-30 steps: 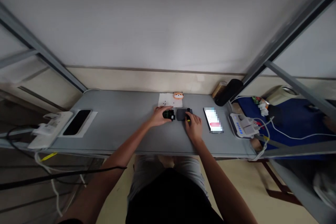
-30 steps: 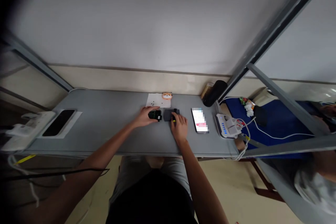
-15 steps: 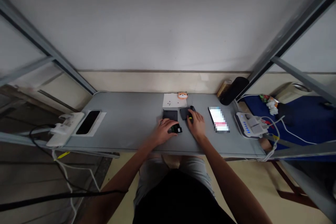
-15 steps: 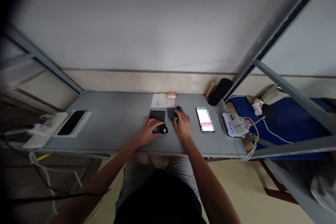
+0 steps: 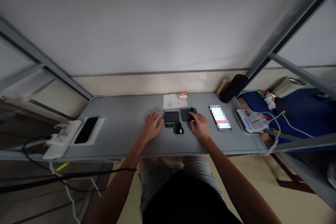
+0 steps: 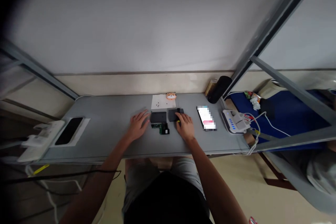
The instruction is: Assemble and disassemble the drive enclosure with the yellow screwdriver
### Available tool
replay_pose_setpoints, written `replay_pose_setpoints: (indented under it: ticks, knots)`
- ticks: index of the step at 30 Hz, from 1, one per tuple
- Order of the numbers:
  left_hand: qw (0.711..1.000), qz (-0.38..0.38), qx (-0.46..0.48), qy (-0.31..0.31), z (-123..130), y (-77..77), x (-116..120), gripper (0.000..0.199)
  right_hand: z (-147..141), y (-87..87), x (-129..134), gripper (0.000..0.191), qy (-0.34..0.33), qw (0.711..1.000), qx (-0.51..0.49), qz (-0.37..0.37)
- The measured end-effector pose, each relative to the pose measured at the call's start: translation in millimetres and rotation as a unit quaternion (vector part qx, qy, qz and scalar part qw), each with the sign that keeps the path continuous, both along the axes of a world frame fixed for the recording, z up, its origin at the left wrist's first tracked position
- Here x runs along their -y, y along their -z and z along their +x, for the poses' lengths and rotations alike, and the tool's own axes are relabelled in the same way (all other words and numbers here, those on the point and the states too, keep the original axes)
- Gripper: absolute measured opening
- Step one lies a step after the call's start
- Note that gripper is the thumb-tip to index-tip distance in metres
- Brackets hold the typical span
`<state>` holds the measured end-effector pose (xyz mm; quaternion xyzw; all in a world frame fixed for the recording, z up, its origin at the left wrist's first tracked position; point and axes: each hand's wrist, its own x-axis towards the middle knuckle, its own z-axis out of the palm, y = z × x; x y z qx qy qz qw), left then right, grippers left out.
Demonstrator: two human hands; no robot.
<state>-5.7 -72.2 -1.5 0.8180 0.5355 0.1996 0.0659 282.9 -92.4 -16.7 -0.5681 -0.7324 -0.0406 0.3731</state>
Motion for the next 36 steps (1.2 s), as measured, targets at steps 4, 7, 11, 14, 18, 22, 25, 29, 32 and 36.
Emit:
replay_pose_setpoints:
  ticks: [4,7,11,14,18,22,25,29,32,36]
  knots:
    - [1.0,0.007,-0.003,0.005,7,0.3,-15,0.04,1,0.0,-1,0.044,0.0,1.0,0.015,-0.011]
    - [1.0,0.009,0.006,0.008,9,4.4,-13,0.04,1,0.1,-2,0.047,0.005,1.0,0.025,-0.013]
    - [0.999,0.015,0.011,0.026,8,7.5,-6,0.04,0,-0.2,-2,0.049,0.009,0.999,0.029,-0.012]
    - [0.999,0.021,0.013,0.037,7,7.9,-4,0.038,0,-1.1,-2,0.05,0.009,0.999,0.029,-0.01]
    - [0.999,0.022,0.019,0.027,7,8.9,-6,0.038,0,-2.5,-1,0.05,0.008,1.0,0.029,-0.008]
    - [0.999,0.018,0.024,0.012,7,10.7,-7,0.038,0,-2.4,-1,0.053,0.008,0.999,0.029,-0.011]
    - [1.0,0.014,0.026,0.005,7,10.9,-7,0.038,0,-1.6,-1,0.054,0.007,0.999,0.029,-0.011]
    - [1.0,0.011,0.026,-0.002,7,10.5,-6,0.038,1,-0.9,-2,0.054,0.002,1.0,0.025,-0.01]
    - [1.0,0.007,0.024,-0.01,8,11.0,-5,0.038,2,-0.9,-1,0.054,-0.004,1.0,0.021,-0.012]
    - [1.0,0.002,0.023,-0.016,8,11.9,-5,0.038,3,-1.8,0,0.055,-0.006,1.0,0.015,-0.022]
